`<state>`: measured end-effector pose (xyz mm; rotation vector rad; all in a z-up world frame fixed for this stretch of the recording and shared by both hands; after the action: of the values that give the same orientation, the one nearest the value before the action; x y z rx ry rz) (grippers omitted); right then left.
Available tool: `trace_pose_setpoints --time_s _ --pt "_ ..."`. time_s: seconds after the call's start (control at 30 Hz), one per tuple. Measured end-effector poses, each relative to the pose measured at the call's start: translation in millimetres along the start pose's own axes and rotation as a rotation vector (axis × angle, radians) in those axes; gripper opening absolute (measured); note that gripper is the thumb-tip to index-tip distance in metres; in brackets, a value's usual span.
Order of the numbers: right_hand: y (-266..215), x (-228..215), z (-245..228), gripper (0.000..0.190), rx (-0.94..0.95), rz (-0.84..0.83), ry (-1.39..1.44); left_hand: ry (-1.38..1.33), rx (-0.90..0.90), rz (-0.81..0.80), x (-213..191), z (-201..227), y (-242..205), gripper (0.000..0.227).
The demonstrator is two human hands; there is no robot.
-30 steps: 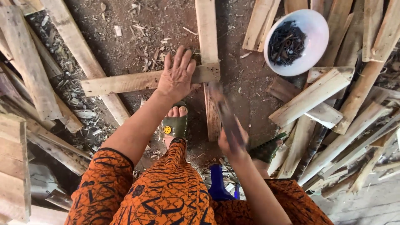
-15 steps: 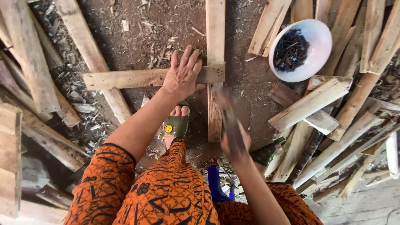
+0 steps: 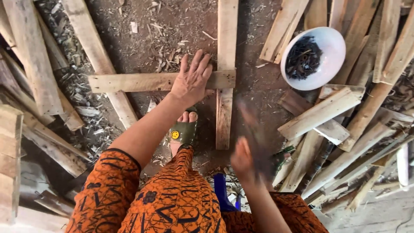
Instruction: The person assembles a wooden frame on the ground by hammering nails into the joints of wooden planks. They pick up nails from a white bowl, position the planks, and use a hammer to secure them together.
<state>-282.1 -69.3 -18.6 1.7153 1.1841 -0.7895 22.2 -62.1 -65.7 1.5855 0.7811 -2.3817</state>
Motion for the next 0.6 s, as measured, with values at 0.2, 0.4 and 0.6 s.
trace_pose_setpoints --time_s 0.2,0.4,0.6 --pt "167.3 -7.3 35.7 0.042 0.479 0.047 0.158 0.044 -0.005 -0.092 -10.9 4.7 -3.5 0.076" --pt "135.6 -87.0 6.9 0.031 0.544 0.103 0.154 0.021 -0.041 -0.129 -3.3 1.3 -2.1 0.079" --pt "117.7 67.0 56.0 0.045 0.372 -0.211 -0.107 -0.015 -0.048 -0.178 -3.4 1.5 -0.8 0.068"
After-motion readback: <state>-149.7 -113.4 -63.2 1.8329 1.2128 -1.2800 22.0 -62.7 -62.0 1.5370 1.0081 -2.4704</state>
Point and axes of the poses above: each hand's wrist, its own y-axis towards the middle knuckle, its own x-axis out of the palm, z = x × y, the point moved 10 cm from there along y, towards the middle knuckle, and after that the axes turned 3 degrees about -y, right-handed, at the moved point
